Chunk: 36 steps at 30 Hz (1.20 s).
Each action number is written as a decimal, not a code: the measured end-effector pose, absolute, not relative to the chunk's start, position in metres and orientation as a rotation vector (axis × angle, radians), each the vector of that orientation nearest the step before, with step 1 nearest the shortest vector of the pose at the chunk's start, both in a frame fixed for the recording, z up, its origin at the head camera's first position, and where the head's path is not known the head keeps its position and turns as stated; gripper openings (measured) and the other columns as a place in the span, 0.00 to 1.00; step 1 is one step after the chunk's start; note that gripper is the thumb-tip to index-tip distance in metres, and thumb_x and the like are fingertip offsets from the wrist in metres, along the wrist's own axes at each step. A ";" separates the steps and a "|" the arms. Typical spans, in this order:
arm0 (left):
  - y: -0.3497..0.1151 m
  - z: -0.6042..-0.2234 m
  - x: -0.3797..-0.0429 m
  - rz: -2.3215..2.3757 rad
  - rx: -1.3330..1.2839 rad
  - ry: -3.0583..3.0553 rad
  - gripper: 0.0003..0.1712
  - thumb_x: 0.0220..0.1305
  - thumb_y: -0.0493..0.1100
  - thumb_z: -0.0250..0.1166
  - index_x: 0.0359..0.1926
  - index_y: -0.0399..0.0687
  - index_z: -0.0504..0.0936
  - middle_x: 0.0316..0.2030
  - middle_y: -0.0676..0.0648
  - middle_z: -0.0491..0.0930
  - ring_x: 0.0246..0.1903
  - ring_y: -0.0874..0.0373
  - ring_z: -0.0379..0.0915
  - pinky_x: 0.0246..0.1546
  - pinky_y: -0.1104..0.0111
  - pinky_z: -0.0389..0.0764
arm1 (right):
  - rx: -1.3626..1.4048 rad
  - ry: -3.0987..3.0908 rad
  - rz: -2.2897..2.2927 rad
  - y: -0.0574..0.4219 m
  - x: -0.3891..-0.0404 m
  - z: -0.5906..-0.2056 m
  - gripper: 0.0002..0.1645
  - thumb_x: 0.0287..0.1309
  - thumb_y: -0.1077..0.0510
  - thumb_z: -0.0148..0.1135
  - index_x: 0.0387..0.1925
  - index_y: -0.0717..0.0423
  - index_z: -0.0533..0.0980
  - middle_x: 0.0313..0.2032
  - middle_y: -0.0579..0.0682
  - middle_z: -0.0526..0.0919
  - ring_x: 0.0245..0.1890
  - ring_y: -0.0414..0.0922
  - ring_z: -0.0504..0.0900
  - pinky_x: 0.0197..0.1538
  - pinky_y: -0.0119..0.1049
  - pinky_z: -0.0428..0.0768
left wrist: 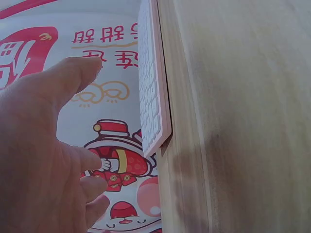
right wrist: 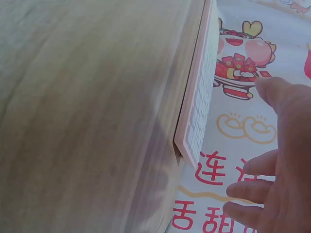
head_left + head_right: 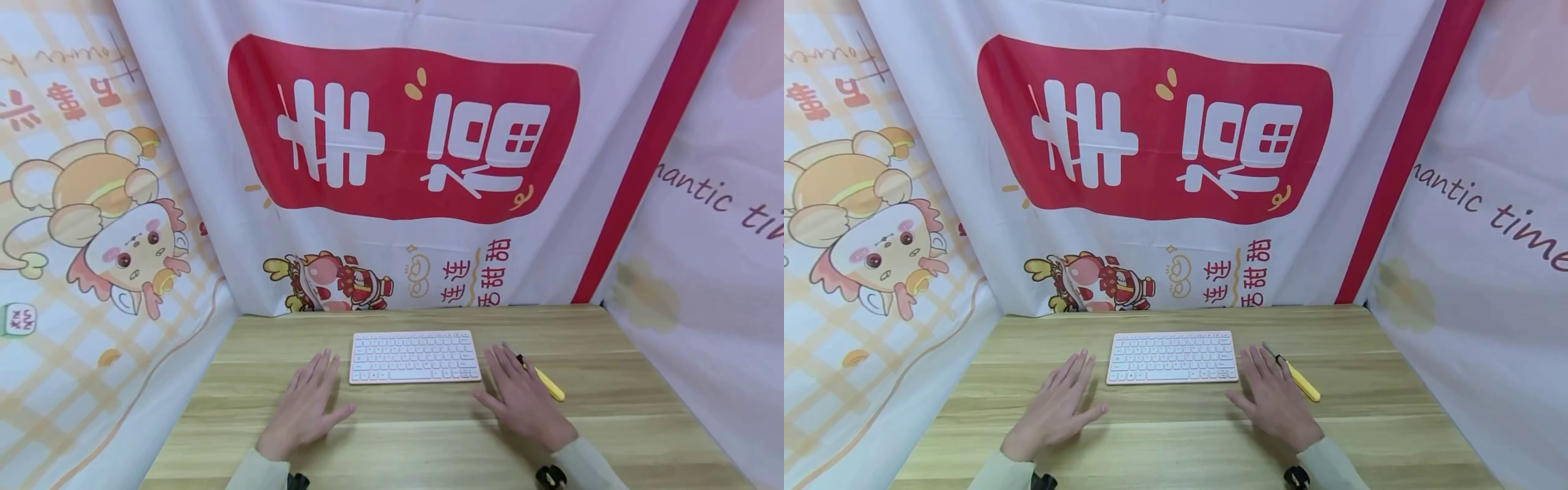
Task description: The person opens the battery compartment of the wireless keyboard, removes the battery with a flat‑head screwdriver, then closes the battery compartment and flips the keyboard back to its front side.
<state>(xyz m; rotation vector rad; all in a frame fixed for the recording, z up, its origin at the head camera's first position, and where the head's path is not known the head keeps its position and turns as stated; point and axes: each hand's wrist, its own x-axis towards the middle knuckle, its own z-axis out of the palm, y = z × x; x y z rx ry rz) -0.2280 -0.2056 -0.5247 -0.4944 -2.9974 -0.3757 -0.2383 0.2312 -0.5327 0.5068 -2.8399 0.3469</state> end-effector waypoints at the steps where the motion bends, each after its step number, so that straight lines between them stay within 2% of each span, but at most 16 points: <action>1: -0.206 -0.525 -0.229 -0.392 -0.497 -2.998 0.58 0.71 0.73 0.58 0.84 0.43 0.50 0.84 0.39 0.41 0.84 0.38 0.41 0.80 0.37 0.50 | 0.507 -2.843 0.352 0.232 -0.239 -0.532 0.51 0.72 0.33 0.59 0.82 0.58 0.57 0.81 0.62 0.60 0.81 0.63 0.60 0.77 0.72 0.58; 8: -0.211 -0.526 -0.236 -0.725 -0.476 -3.039 0.58 0.73 0.71 0.58 0.84 0.39 0.45 0.84 0.40 0.39 0.84 0.39 0.40 0.82 0.42 0.49 | 0.493 -2.834 0.511 0.238 -0.250 -0.529 0.46 0.71 0.41 0.66 0.77 0.64 0.64 0.73 0.65 0.72 0.74 0.64 0.71 0.74 0.64 0.71; 12: -0.214 -0.529 -0.244 -1.051 -0.394 -3.030 0.57 0.72 0.66 0.63 0.84 0.40 0.46 0.84 0.38 0.45 0.83 0.37 0.46 0.81 0.42 0.51 | 0.419 -2.909 0.654 0.240 -0.258 -0.525 0.43 0.72 0.42 0.65 0.75 0.66 0.67 0.72 0.66 0.74 0.73 0.64 0.73 0.73 0.62 0.73; 17: -0.217 -0.530 -0.256 -1.459 -0.221 -2.943 0.53 0.71 0.61 0.67 0.83 0.40 0.53 0.81 0.36 0.57 0.79 0.35 0.57 0.78 0.41 0.59 | 0.324 -2.934 0.883 0.239 -0.267 -0.520 0.38 0.71 0.46 0.68 0.70 0.67 0.71 0.64 0.67 0.82 0.65 0.62 0.81 0.66 0.61 0.81; 23: -0.217 -0.530 -0.268 -1.798 -0.007 -2.794 0.48 0.71 0.56 0.69 0.80 0.37 0.60 0.77 0.34 0.65 0.77 0.36 0.62 0.76 0.44 0.67 | 0.227 -2.902 1.061 0.237 -0.280 -0.526 0.33 0.68 0.50 0.71 0.66 0.67 0.75 0.56 0.64 0.86 0.57 0.58 0.87 0.60 0.55 0.86; 31: -0.210 -0.533 -0.287 -1.848 0.179 -2.718 0.34 0.72 0.47 0.68 0.71 0.36 0.72 0.66 0.33 0.79 0.69 0.37 0.75 0.70 0.47 0.76 | 0.153 -2.892 1.164 0.229 -0.296 -0.531 0.30 0.65 0.52 0.74 0.59 0.69 0.79 0.45 0.56 0.90 0.46 0.49 0.88 0.50 0.46 0.89; 36: -0.206 -0.534 -0.296 -1.855 0.220 -2.699 0.33 0.69 0.45 0.70 0.69 0.33 0.74 0.64 0.32 0.80 0.66 0.37 0.77 0.68 0.48 0.78 | 0.091 -2.918 1.194 0.226 -0.309 -0.532 0.29 0.64 0.51 0.74 0.58 0.68 0.80 0.44 0.55 0.90 0.44 0.48 0.87 0.48 0.45 0.88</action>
